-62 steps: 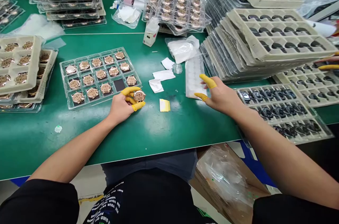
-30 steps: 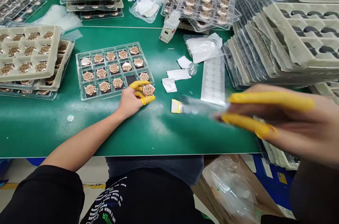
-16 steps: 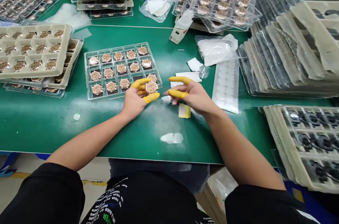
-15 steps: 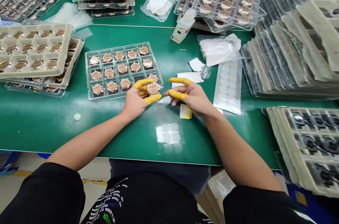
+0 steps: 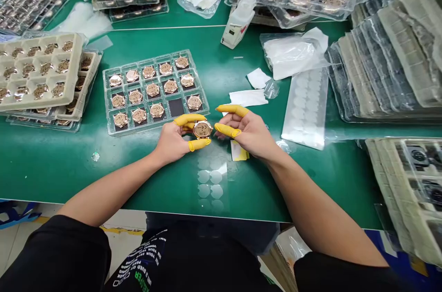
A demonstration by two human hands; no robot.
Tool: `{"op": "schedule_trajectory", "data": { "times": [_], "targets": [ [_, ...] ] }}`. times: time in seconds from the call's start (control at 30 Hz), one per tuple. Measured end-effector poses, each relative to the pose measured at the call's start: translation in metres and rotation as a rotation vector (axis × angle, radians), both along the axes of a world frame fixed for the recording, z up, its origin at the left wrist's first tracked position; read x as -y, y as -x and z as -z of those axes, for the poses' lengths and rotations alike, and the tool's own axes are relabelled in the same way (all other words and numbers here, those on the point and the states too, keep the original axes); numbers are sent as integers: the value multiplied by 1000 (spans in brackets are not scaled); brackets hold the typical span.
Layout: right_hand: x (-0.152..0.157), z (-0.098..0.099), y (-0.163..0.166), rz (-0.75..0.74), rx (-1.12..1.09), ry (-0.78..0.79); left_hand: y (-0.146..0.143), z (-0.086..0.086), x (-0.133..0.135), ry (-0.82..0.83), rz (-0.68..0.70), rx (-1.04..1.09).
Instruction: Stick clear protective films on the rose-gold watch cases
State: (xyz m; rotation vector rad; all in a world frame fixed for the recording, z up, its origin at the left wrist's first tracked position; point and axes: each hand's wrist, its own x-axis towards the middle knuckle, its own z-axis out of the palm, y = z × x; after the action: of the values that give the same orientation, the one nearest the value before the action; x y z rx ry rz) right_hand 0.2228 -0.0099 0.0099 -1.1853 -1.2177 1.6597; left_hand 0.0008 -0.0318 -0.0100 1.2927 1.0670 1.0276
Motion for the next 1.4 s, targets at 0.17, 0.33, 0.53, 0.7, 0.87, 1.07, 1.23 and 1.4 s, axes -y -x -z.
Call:
{"op": "schedule_trajectory", "data": {
  "times": [0.17, 0.33, 0.53, 0.7, 0.87, 1.07, 1.23, 1.4],
  "targets": [
    [3, -2, -2, -49, -68, -15, 0, -5, -2, 71, -25, 82],
    [8, -2, -1, -31, 0, -213, 5, -14, -9, 246, 60, 173],
    [4, 2, -3, 24, 317, -793, 8, -17, -13, 313, 110, 176],
    [1, 11, -12, -27, 456, -1032, 6, -16, -12, 317, 87, 189],
    [1, 14, -22, 2, 543, -1190, 1, -10, -9, 241, 2, 176],
    [11, -30, -13, 87, 253, -792, -2, -1, -5, 84, -70, 44],
    [8, -40, 22, 102, 184, -146, -1, 3, -3, -10, -1, -74],
    [11, -27, 40, 155, 91, 54, -1, 4, -2, -51, 21, -96]
  ]
}}
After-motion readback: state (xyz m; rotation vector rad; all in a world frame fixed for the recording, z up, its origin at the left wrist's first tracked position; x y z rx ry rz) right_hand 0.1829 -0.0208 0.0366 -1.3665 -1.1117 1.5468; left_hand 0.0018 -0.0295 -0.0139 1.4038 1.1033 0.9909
